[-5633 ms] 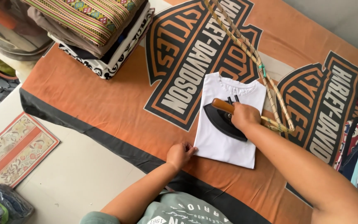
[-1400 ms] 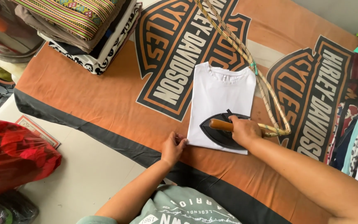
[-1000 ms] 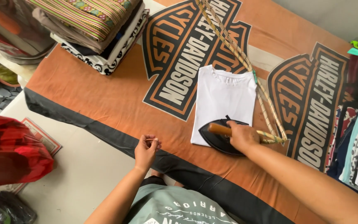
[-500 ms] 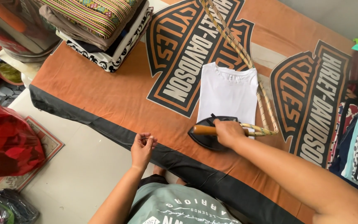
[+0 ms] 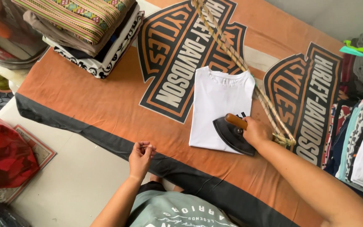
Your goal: The person irons a white t-shirt and a black t-shirt using an iron on an ironing board, folds them by hand, and places them on a stack of clothes.
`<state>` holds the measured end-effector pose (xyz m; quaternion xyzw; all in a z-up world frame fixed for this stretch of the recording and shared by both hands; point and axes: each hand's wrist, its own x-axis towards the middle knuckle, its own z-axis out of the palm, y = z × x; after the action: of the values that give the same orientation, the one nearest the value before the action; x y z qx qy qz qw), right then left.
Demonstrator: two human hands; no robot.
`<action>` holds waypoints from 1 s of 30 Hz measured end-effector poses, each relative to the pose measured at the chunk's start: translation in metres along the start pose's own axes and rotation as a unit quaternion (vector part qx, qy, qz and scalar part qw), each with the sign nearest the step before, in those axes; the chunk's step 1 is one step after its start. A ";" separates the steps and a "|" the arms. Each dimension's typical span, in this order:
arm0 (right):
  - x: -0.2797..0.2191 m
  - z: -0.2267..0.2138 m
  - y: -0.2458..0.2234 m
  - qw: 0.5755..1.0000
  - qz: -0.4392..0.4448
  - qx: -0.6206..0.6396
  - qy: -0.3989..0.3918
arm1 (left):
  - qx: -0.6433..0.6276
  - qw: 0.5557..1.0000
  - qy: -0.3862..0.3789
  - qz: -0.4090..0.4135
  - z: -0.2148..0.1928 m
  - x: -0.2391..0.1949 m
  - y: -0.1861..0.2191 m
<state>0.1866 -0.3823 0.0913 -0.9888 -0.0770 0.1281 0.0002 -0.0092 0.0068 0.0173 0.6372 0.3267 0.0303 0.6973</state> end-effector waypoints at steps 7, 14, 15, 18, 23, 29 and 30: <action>0.081 -0.017 -0.005 0.997 0.069 0.010 0.027 | 0.049 0.999 -0.016 -0.001 0.025 -0.001 -0.007; 0.161 -0.062 -0.001 0.979 0.197 -0.022 -0.047 | 0.016 0.997 0.020 -0.075 0.051 -0.010 0.006; 0.167 -0.062 0.009 0.979 0.195 -0.021 -0.050 | 0.018 0.997 0.023 -0.078 0.054 -0.012 0.009; 0.186 -0.061 0.039 0.972 0.224 -0.052 -0.053 | 0.062 0.994 0.005 -0.090 0.064 -0.013 0.014; 0.203 -0.063 0.074 0.970 0.242 -0.011 -0.036 | 0.177 0.978 -0.044 -0.099 0.084 -0.004 0.001; 0.229 -0.062 0.109 0.964 0.255 -0.043 -0.054 | 0.249 0.958 -0.119 -0.076 0.108 -0.001 0.006; 0.231 -0.063 0.113 0.965 0.252 -0.043 -0.055 | 0.249 0.958 -0.116 -0.078 0.112 -0.001 0.008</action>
<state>0.4405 -0.4575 0.0918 -0.9667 0.1696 0.1748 -0.0788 0.0487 -0.0889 0.0224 0.7624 0.2889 -0.1804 0.5502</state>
